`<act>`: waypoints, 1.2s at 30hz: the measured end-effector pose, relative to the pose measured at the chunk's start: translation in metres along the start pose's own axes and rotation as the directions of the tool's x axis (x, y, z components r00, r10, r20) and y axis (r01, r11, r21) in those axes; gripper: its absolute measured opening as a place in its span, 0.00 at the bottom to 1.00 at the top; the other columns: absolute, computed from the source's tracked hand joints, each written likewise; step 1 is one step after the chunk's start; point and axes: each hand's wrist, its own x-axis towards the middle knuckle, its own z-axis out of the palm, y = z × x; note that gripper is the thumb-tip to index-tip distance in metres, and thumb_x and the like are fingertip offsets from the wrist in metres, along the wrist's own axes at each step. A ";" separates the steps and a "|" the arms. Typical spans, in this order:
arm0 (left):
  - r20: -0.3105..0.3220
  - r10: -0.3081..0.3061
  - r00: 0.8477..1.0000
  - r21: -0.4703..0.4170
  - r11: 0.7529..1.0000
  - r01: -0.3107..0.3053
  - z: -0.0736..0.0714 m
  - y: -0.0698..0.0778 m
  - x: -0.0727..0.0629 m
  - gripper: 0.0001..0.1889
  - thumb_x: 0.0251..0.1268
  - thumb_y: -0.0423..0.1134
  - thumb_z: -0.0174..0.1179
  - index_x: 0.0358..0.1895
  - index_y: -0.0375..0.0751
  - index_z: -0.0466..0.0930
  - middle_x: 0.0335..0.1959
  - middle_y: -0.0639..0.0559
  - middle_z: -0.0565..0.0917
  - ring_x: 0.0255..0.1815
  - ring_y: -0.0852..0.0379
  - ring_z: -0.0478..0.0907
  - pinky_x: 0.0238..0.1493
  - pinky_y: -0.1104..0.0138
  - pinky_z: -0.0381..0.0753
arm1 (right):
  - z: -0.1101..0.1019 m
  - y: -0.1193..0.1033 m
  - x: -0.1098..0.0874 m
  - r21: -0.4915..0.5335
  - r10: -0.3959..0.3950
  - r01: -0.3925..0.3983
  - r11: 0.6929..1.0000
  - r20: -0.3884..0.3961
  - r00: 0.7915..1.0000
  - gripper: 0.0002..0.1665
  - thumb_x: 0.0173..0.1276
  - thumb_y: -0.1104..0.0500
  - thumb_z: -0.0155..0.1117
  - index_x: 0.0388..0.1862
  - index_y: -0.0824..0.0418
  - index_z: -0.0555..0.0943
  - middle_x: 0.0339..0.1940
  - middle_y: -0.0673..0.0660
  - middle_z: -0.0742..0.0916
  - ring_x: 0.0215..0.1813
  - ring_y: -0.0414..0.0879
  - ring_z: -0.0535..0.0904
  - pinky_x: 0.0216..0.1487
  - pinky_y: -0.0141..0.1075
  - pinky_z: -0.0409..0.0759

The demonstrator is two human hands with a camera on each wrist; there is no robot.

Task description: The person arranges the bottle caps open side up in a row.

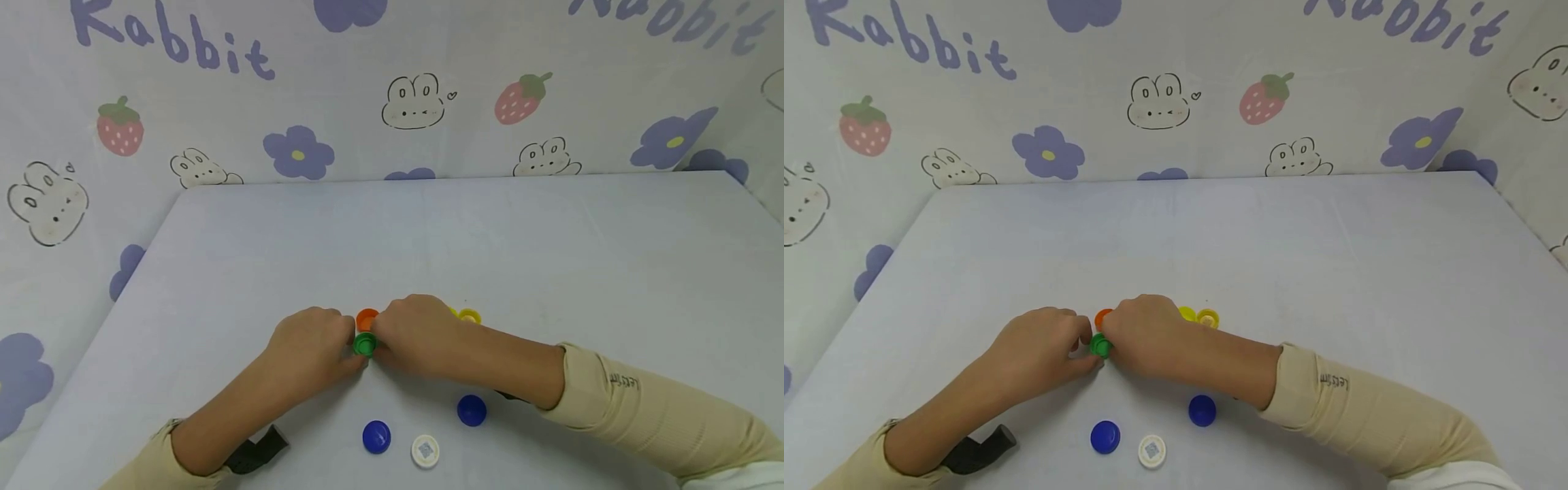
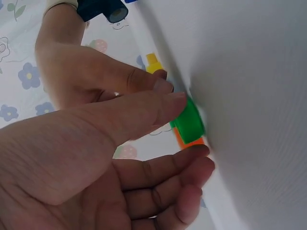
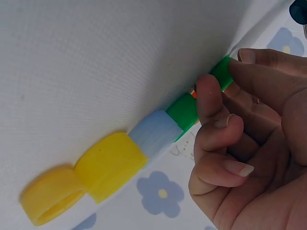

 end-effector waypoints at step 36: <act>0.291 0.349 0.891 -0.019 0.933 -0.360 0.018 0.025 -0.027 0.24 0.49 0.59 0.79 0.34 0.48 0.76 0.23 0.63 0.70 0.23 0.65 0.66 0.26 0.70 0.69 | 0.029 -0.048 -0.067 -0.250 -0.146 0.175 0.952 0.130 0.981 0.17 0.70 0.44 0.69 0.41 0.57 0.84 0.25 0.47 0.79 0.24 0.39 0.63 0.26 0.30 0.61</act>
